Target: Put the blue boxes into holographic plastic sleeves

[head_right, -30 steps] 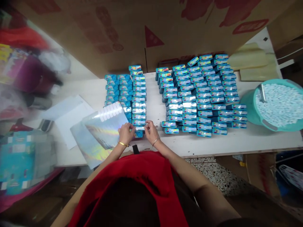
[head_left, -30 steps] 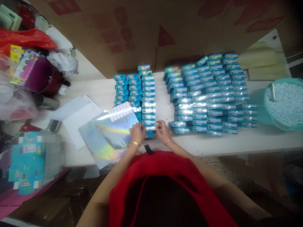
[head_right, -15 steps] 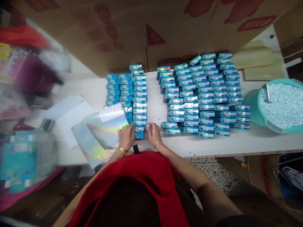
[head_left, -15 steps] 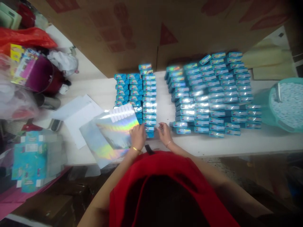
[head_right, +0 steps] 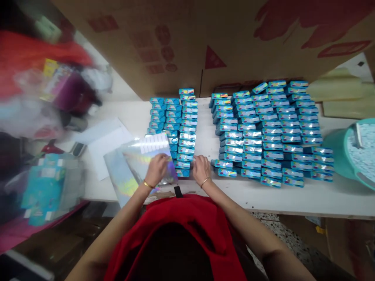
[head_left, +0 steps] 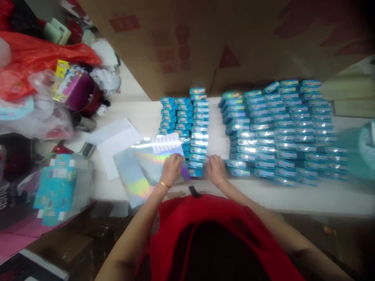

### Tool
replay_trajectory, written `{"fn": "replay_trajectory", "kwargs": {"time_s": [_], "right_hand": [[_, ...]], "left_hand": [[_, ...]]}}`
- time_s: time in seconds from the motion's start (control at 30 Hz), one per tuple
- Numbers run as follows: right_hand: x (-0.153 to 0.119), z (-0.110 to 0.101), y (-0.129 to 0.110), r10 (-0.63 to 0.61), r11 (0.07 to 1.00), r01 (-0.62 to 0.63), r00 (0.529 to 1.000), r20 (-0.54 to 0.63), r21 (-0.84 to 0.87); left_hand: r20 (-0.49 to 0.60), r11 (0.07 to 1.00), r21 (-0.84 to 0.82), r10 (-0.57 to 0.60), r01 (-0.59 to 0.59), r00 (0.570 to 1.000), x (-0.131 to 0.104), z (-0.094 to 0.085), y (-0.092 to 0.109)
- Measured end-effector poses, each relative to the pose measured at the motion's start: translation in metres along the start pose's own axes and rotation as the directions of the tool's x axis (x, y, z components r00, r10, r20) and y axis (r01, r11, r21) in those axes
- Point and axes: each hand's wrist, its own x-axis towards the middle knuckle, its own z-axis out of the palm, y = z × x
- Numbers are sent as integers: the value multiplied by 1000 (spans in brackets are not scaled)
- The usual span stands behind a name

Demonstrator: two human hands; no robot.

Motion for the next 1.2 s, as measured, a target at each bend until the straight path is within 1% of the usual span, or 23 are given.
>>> {"fn": "replay_trajectory", "kwargs": {"time_s": [0.03,0.1,0.13,0.17,0.23,0.3,0.37,0.4,0.47,0.57,0.63,0.7,0.77,0.83,0.87,0.9,0.97,1.0,1.03,1.07,1.1,1.17,1.2], "right_hand": [[7,-4,-11,-44,999,45,997,-62,14],[26,-5,-42,-194,980,198,977,-93,32],[38,-1,-60,-280,959,282,958,-67,32],[50,5,-79,-357,934,357,934,-21,28],[76,25,-113,-442,896,443,891,104,14],[98,48,-135,-472,874,486,847,245,1],[113,66,-143,-470,866,500,819,329,-9],[116,72,-144,-467,865,501,815,343,-12],[119,78,-141,-470,864,503,817,335,-12],[116,79,-136,-474,866,501,824,311,-9],[115,78,-135,-473,869,495,827,303,6],[117,79,-136,-476,872,488,829,294,35],[121,79,-137,-480,874,481,830,285,74],[123,75,-138,-484,875,464,833,270,136],[122,71,-138,-489,871,454,837,245,189],[118,66,-138,-490,862,437,848,200,257],[103,50,-135,-438,822,367,896,72,435],[91,40,-132,-381,787,304,924,34,537],[77,30,-128,-311,741,218,950,37,635],[62,20,-123,-242,688,111,967,83,717],[45,10,-116,-188,633,-3,970,157,774],[13,-9,-101,-123,537,-176,951,283,825],[-2,-16,-92,-97,506,-221,946,309,834]], "left_hand": [[-96,997,-10,-71,71,993,3,-13,-19],[-238,971,-5,-235,241,942,11,-37,-60],[-261,954,17,-286,300,922,14,-47,-81],[-254,939,50,-318,341,913,19,-55,-99],[-165,925,129,-335,357,928,27,-63,-129],[-31,929,200,-311,311,950,34,-64,-146],[56,931,251,-288,266,956,38,-58,-153],[64,928,269,-285,259,956,38,-55,-153],[21,920,285,-286,268,958,36,-48,-151],[-67,920,281,-263,272,962,28,-40,-145],[-114,927,271,-235,257,965,18,-40,-139],[-145,939,242,-212,243,966,3,-46,-129],[-180,953,174,-218,249,959,-16,-60,-111],[-243,957,44,-267,286,932,-36,-77,-84],[-290,947,-51,-318,317,902,-45,-85,-68],[-341,921,-172,-389,350,856,-52,-93,-50],[-377,800,-465,-566,379,733,-62,-101,-16],[-350,710,-605,-643,360,681,-63,-101,-1],[-301,610,-719,-705,333,642,-64,-99,13],[-235,509,-804,-746,306,624,-63,-94,25],[-161,415,-863,-768,289,620,-62,-87,35],[-20,264,-919,-771,291,637,-59,-69,52],[44,207,-930,-758,304,651,-58,-58,58]]}}
